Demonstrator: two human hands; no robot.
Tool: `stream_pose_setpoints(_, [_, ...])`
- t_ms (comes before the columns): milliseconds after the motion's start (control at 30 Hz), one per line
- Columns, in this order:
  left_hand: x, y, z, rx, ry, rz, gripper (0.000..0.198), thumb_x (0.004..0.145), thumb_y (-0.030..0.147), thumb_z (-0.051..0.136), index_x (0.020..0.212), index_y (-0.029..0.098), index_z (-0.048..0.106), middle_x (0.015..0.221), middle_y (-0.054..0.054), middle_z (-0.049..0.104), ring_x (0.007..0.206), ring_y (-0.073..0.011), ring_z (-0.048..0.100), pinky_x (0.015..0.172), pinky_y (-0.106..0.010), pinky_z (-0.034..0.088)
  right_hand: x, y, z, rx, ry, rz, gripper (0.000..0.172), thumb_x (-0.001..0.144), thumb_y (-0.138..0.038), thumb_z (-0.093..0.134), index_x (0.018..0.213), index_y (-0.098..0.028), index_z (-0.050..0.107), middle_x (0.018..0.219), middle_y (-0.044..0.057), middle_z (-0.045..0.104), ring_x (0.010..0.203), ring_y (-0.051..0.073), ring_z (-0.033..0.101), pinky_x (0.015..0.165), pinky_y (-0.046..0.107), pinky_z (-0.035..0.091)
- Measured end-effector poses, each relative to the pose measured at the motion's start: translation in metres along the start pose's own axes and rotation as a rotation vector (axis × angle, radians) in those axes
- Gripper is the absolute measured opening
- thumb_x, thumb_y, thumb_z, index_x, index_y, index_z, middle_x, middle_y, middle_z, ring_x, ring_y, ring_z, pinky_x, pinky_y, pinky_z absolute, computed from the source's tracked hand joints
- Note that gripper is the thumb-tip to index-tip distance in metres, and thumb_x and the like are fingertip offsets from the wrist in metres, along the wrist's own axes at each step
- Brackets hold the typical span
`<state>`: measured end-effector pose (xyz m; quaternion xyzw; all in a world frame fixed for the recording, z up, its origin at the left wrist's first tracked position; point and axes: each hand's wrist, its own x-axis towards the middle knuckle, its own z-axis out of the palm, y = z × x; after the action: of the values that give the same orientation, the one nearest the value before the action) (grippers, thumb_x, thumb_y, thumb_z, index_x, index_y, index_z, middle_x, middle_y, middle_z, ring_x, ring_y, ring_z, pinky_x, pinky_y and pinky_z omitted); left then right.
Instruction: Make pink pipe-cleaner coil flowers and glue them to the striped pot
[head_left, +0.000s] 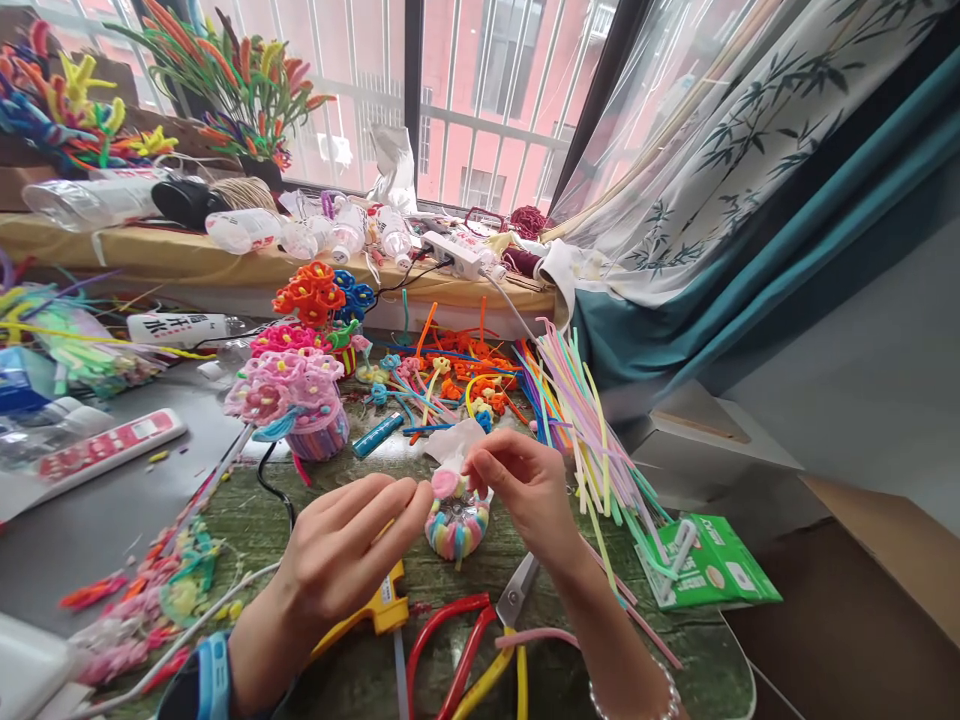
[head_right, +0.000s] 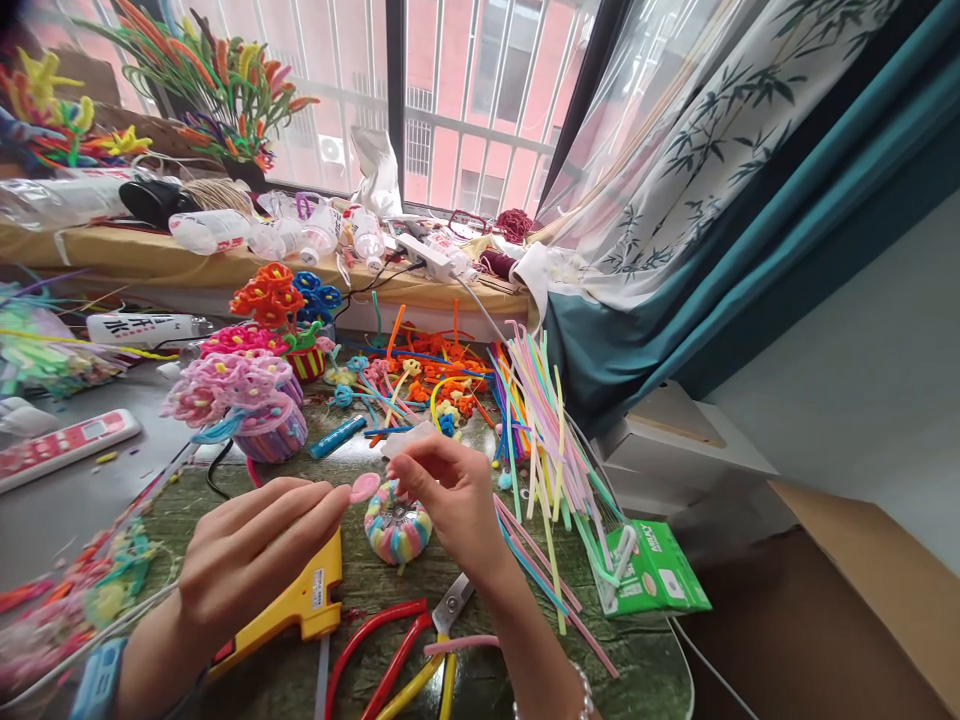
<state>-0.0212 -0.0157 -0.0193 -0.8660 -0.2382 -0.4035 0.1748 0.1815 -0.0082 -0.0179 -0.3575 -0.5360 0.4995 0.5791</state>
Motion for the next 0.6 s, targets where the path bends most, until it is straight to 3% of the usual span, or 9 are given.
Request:
stream_pose_setpoints(67, [0.000, 0.003, -0.004, 0.109, -0.022, 0.032, 0.028, 0.098, 0.007, 0.043, 0.115, 0.015, 0.063, 0.087, -0.007, 0.074, 0.078, -0.0190, 0.070, 0.076, -0.032, 0.056, 0.001, -0.001, 0.000, 0.019, -0.042, 0.054, 0.022, 0.080, -0.039, 0.081, 0.089, -0.021, 0.072, 0.076, 0.001, 0.070, 0.065, 0.014, 0.065, 0.060, 0.025, 0.053])
stream_pose_setpoints(267, [0.004, 0.004, -0.004, 0.163, -0.065, 0.119, 0.025, 0.095, 0.000, 0.047, 0.109, 0.010, 0.065, 0.089, -0.008, 0.075, 0.083, -0.0192, 0.070, 0.077, -0.032, 0.053, 0.000, -0.001, 0.003, 0.112, -0.083, 0.097, 0.051, 0.075, -0.025, 0.086, 0.120, -0.027, 0.064, 0.085, -0.001, 0.075, 0.081, 0.017, 0.073, 0.080, 0.030, 0.060])
stream_pose_setpoints(333, [0.005, 0.003, -0.001, 0.082, -0.023, 0.032, 0.021, 0.095, 0.004, 0.052, 0.109, 0.014, 0.065, 0.088, -0.007, 0.074, 0.081, -0.0189, 0.069, 0.075, -0.031, 0.053, -0.001, -0.001, 0.003, 0.112, -0.048, 0.089, 0.054, 0.074, -0.023, 0.086, 0.123, -0.027, 0.063, 0.084, -0.002, 0.075, 0.079, 0.016, 0.073, 0.078, 0.029, 0.061])
stream_pose_setpoints(467, [0.011, 0.004, 0.005, -0.025, 0.093, -0.286, 0.013, 0.093, 0.019, 0.065, 0.105, 0.017, 0.065, 0.090, -0.006, 0.071, 0.082, -0.0202, 0.062, 0.077, -0.034, 0.050, -0.002, -0.002, 0.004, 0.066, -0.010, 0.047, 0.055, 0.075, -0.024, 0.086, 0.125, -0.027, 0.062, 0.083, -0.002, 0.075, 0.078, 0.018, 0.074, 0.078, 0.032, 0.063])
stream_pose_setpoints(600, [0.016, 0.006, 0.007, -0.070, 0.027, -0.454, 0.010, 0.093, 0.029, 0.065, 0.094, 0.022, 0.071, 0.088, -0.005, 0.067, 0.080, -0.0226, 0.054, 0.072, -0.036, 0.040, -0.002, -0.001, 0.006, 0.028, -0.060, 0.008, 0.052, 0.078, -0.026, 0.084, 0.125, -0.027, 0.063, 0.083, 0.000, 0.075, 0.079, 0.020, 0.074, 0.080, 0.036, 0.063])
